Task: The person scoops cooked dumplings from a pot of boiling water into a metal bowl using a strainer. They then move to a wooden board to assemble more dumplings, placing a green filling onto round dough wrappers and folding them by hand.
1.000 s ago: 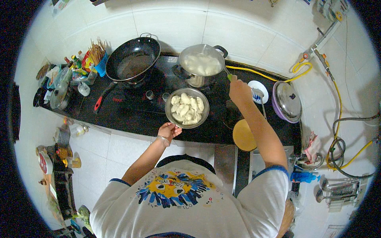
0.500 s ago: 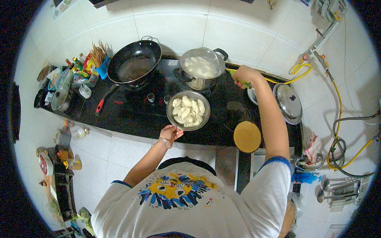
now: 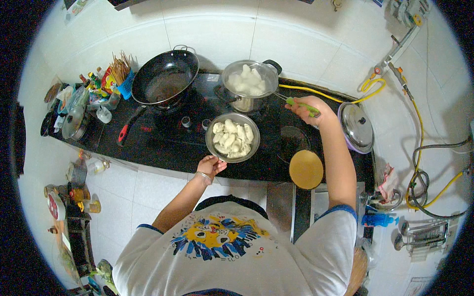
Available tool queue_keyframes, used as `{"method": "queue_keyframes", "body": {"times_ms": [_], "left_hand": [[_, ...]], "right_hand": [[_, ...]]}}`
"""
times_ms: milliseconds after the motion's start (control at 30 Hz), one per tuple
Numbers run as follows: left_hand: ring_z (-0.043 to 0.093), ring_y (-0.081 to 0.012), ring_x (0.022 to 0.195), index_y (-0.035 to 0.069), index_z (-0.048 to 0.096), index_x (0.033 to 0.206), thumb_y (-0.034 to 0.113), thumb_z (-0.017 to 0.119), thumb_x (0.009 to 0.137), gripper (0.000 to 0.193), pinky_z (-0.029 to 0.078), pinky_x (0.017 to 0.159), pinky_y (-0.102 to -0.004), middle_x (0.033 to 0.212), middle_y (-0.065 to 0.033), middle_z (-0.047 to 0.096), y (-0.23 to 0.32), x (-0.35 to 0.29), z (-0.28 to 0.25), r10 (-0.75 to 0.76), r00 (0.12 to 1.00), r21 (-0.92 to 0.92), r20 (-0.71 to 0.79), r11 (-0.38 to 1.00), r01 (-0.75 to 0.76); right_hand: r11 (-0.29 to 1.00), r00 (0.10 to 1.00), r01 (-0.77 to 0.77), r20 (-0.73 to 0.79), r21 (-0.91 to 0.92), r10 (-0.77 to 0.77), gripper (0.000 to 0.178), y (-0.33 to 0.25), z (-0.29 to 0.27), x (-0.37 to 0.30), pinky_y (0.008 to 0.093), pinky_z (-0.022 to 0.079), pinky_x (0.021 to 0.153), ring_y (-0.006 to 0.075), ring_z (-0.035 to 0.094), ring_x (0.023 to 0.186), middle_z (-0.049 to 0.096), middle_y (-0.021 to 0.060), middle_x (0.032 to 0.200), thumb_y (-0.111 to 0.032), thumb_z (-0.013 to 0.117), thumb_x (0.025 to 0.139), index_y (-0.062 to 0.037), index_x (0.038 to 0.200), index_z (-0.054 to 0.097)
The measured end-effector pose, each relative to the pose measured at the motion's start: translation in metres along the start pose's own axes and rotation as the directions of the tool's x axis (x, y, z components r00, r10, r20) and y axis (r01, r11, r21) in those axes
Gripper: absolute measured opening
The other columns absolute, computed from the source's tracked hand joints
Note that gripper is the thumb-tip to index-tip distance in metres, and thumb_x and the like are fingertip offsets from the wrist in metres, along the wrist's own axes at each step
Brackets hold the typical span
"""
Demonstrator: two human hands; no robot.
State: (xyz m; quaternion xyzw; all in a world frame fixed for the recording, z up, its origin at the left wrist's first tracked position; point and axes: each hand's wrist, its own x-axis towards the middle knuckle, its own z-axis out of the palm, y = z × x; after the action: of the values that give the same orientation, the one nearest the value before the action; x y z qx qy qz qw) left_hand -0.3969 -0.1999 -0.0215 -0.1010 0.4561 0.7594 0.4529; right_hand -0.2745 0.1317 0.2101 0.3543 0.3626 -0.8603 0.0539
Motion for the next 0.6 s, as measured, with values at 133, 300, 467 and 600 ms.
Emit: {"method": "queue_keyframes", "body": {"times_ms": [133, 300, 467, 600], "left_hand": [[0.061, -0.0261, 0.067, 0.003, 0.046, 0.081, 0.004, 0.046, 0.086, 0.005, 0.054, 0.068, -0.0420, 0.074, -0.0115, 0.055, 0.001, 0.001, 0.000, -0.002, 1.000, -0.005, 0.007, 1.000, 0.002], [0.061, -0.0265, 0.068, 0.003, 0.044, 0.082, 0.003, 0.046, 0.086, 0.004, 0.054, 0.069, -0.0427, 0.074, -0.0115, 0.054, 0.001, 0.001, 0.001, 0.002, 1.000, 0.010, 0.006, 1.000, -0.002], [0.062, -0.0272, 0.069, 0.003, 0.044, 0.086, 0.004, 0.046, 0.086, 0.002, 0.054, 0.068, -0.0429, 0.075, -0.0121, 0.055, -0.002, 0.006, -0.003, -0.003, 1.000, -0.002, 0.008, 1.000, 0.003], [0.062, -0.0283, 0.069, 0.003, 0.046, 0.084, 0.003, 0.047, 0.086, 0.002, 0.054, 0.067, -0.0442, 0.074, -0.0120, 0.055, -0.002, 0.006, -0.003, 0.008, 1.000, -0.002, 0.003, 1.000, -0.008]], "right_hand": [[0.979, 0.991, -0.060, 0.126, 0.192, 0.036, 0.037, 0.012, 0.005, -0.022, 0.0146, 0.032, 0.031, 0.0042, 0.039, 0.042, 0.046, 0.0032, 0.068, -0.016, 0.042, 0.091, 0.0094, 0.115, 0.032], [0.966, 0.987, -0.031, 0.159, 0.258, -0.010, 0.035, 0.022, 0.017, -0.040, 0.0161, 0.031, 0.031, 0.0048, 0.037, 0.041, 0.046, 0.0013, 0.065, -0.017, 0.042, 0.091, 0.0095, 0.112, 0.035], [0.956, 0.980, 0.012, 0.188, 0.293, -0.070, 0.036, 0.029, 0.020, -0.050, 0.0162, 0.030, 0.031, 0.0053, 0.038, 0.042, 0.045, 0.0018, 0.066, -0.016, 0.042, 0.091, 0.0091, 0.115, 0.033], [0.952, 0.973, -0.015, 0.224, 0.306, -0.057, 0.038, 0.031, 0.021, -0.056, 0.0158, 0.031, 0.031, 0.0054, 0.039, 0.043, 0.043, 0.0013, 0.066, -0.016, 0.040, 0.092, 0.0076, 0.120, 0.030]]}}
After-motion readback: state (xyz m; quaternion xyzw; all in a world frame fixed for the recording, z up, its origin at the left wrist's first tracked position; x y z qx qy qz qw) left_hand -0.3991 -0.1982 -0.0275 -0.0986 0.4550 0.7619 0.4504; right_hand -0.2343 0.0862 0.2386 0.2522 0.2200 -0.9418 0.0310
